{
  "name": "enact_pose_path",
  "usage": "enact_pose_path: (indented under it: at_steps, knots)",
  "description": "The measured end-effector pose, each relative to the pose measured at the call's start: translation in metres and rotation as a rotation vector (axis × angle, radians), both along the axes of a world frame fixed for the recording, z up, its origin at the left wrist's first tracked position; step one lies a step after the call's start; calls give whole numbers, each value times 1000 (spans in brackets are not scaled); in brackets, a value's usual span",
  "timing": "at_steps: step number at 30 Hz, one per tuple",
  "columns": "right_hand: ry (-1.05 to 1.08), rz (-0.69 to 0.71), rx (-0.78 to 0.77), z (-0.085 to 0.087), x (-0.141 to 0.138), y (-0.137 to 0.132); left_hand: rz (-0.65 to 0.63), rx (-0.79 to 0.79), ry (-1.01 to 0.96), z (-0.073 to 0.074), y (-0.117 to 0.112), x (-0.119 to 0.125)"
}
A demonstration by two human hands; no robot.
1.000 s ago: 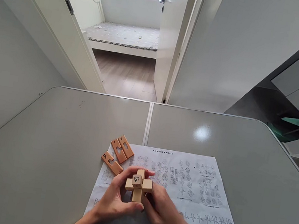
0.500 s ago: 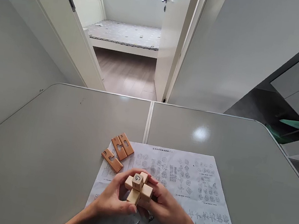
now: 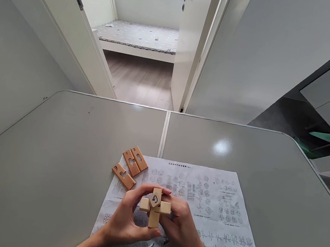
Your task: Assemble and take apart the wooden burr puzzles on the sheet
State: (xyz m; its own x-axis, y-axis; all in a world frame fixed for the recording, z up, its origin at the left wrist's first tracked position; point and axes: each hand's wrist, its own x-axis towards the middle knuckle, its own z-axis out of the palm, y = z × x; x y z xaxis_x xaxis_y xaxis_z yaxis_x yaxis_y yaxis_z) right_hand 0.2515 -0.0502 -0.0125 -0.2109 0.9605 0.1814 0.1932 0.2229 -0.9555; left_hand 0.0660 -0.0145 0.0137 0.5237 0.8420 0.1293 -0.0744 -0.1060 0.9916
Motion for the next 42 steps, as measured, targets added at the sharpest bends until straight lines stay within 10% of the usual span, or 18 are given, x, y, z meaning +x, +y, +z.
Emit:
enact_pose_path:
  at_steps: [5, 25, 42]
  knots:
    - [-24, -220, -39, -3, -3, -3, 97, 152, 60, -5, -4, 4]
    - [56, -159, -132, -1, -3, -1, 48, 53, -8, -7, 0, 2]
    - [-127, -343, 245, -8, 6, 1, 333, 528, 323, -16, -5, 1]
